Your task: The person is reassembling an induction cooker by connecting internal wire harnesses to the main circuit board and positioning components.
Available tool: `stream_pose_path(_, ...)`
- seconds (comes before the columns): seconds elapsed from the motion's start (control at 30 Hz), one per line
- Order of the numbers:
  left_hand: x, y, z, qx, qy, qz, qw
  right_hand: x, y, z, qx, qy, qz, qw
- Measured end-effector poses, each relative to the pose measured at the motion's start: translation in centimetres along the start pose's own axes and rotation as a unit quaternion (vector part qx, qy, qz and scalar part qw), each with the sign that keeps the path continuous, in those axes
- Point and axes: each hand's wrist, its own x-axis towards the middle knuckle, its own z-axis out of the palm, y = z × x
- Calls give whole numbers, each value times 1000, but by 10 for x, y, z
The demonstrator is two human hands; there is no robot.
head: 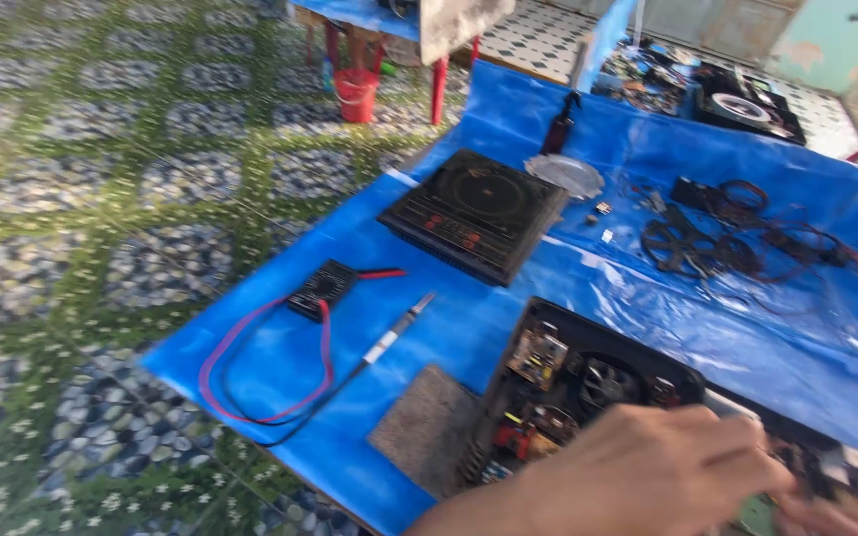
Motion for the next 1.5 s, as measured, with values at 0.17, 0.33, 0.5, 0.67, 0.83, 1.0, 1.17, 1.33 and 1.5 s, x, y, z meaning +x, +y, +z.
stream_pose_path(0.17,15,1,-8,35,-17,12,999,4,-218,-61,68,50,-96,992)
stream_pose_path(0.33,22,-8,-4,121,-99,-61,986,15,-194,-53,68,-63,-118,989)
stream_pose_path(0.5,28,-23,28,166,-157,-35,973,7,-158,-48,102,-130,-78,983)
stream_pose_path(0.67,28,-35,51,180,-202,-7,963,-8,-131,-29,174,-157,-107,966)
stream_pose_path(0.83,26,-47,76,178,-284,-73,939,-19,-104,-2,245,-188,-105,945)
stream_pose_path(1.0,27,-60,93,141,-291,-79,943,-31,-88,24,271,-161,-65,947)
stream_pose_path(1.17,9,-79,117,141,-284,-47,947,-42,-87,32,252,-140,-52,956)
stream_pose_path(1.33,2,-88,131,185,-287,-69,937,-41,-87,31,195,-106,-94,971)
stream_pose_path(1.5,12,-83,123,172,-317,-88,928,-43,-80,34,197,-55,-83,975)
